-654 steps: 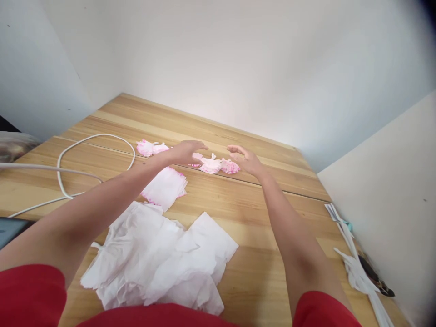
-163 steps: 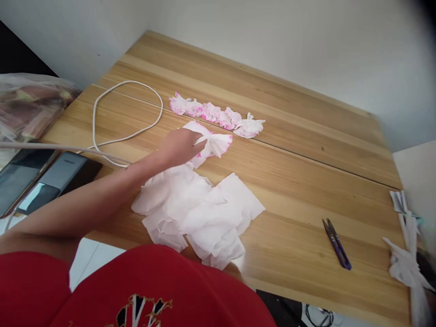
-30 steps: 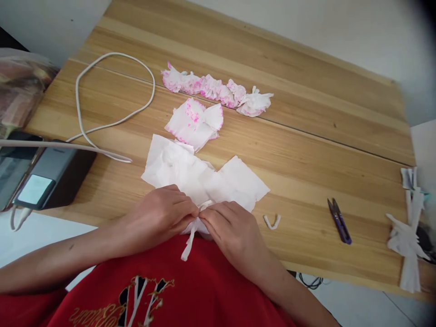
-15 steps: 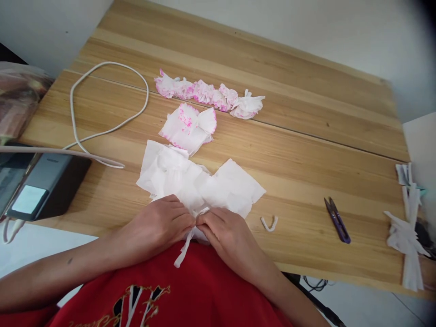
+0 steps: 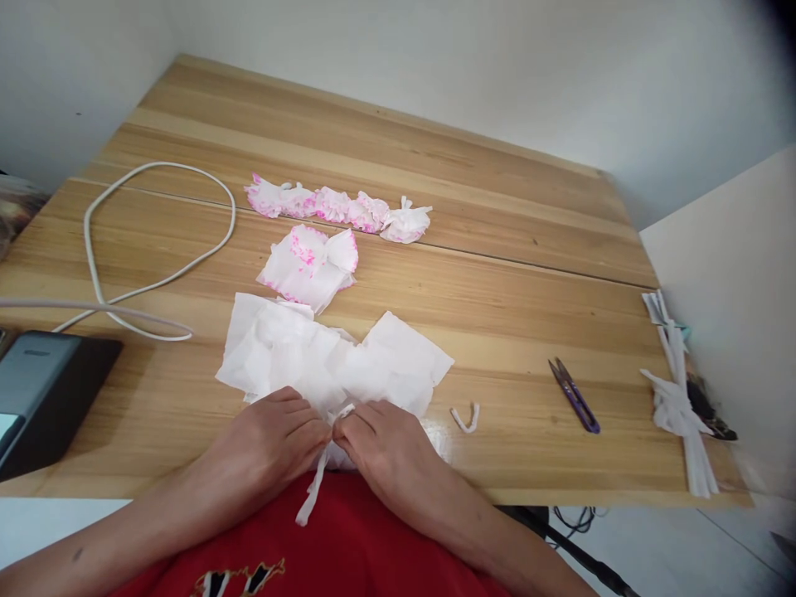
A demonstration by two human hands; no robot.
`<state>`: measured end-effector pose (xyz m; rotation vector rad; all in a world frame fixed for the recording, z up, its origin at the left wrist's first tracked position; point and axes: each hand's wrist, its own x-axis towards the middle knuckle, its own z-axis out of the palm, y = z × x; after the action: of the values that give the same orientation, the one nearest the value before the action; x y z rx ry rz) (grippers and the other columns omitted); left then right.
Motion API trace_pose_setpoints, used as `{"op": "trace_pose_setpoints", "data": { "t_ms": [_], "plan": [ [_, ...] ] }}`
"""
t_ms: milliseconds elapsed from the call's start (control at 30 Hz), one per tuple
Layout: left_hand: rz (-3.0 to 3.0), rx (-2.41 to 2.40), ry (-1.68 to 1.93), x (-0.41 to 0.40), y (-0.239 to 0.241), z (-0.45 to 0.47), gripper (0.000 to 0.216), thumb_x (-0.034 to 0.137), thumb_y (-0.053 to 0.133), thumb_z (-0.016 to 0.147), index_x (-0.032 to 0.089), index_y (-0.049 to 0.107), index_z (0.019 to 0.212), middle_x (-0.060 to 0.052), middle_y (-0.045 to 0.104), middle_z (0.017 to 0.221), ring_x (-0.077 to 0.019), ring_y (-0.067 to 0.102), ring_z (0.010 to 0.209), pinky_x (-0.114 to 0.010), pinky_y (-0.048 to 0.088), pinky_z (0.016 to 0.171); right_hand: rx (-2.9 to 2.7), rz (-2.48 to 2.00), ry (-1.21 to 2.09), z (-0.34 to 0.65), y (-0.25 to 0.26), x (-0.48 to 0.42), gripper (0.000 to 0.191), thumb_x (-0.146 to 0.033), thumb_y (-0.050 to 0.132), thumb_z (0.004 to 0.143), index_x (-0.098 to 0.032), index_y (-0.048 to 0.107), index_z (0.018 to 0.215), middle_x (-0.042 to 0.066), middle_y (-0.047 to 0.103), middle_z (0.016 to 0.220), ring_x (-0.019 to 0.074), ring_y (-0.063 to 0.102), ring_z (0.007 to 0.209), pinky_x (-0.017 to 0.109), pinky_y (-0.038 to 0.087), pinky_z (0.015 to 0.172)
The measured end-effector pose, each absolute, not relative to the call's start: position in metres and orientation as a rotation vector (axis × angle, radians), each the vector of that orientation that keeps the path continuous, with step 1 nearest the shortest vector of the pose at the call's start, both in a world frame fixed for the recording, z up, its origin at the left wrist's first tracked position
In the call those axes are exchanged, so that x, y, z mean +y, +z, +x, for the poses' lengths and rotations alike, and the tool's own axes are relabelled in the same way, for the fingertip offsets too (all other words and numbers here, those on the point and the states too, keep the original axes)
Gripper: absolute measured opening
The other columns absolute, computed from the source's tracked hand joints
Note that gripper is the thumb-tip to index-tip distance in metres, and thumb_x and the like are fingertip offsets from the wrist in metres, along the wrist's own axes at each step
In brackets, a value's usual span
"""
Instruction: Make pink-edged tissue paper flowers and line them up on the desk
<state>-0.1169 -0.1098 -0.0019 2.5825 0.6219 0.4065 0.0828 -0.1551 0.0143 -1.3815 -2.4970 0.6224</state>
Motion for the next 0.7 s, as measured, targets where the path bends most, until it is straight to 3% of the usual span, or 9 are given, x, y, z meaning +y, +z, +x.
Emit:
{"op": "trace_pose_setpoints", "data": {
  "t_ms": [200, 367, 700],
  "plan": [
    [2.568, 0.641, 0.437, -0.11, -0.001, -0.119, 0.023, 0.013, 0.043, 0.093, 0.019, 0.049, 0.072, 0.001, 0.056, 0.066, -0.0138, 0.05, 0.06, -0.031, 0.039, 0.064, -2.209, -1.466, 0.909, 0.082, 0.013, -0.159, 0.009, -0.016, 0.052, 0.093, -0.019, 0.058, 0.089, 0.001, 0.065, 0.084, 0.015, 0.059, 0.078, 0.027, 0.042, 0.07],
    [2.533, 0.629, 0.429, -0.107, 0.012, -0.12, 0.02, 0.015, 0.044, 0.094, 0.018, 0.055, 0.078, 0.0, 0.06, 0.07, -0.0133, 0.055, 0.065, -0.03, 0.041, 0.07, -1.831, -1.523, 1.23, 0.083, 0.014, -0.158, 0.012, -0.011, 0.056, 0.088, -0.021, 0.059, 0.083, -0.003, 0.067, 0.081, 0.0119, 0.06, 0.075, 0.023, 0.042, 0.069],
    [2.601, 0.67, 0.432, -0.102, 0.02, -0.12, 0.019, 0.016, 0.047, 0.093, 0.016, 0.059, 0.079, -0.002, 0.065, 0.07, -0.0139, 0.057, 0.065, -0.03, 0.042, 0.069, -1.795, -1.535, 1.179, 0.081, 0.012, -0.163, 0.011, -0.016, 0.052, 0.091, -0.021, 0.061, 0.086, -0.001, 0.067, 0.084, 0.0135, 0.06, 0.078, 0.025, 0.043, 0.071]
  ]
}}
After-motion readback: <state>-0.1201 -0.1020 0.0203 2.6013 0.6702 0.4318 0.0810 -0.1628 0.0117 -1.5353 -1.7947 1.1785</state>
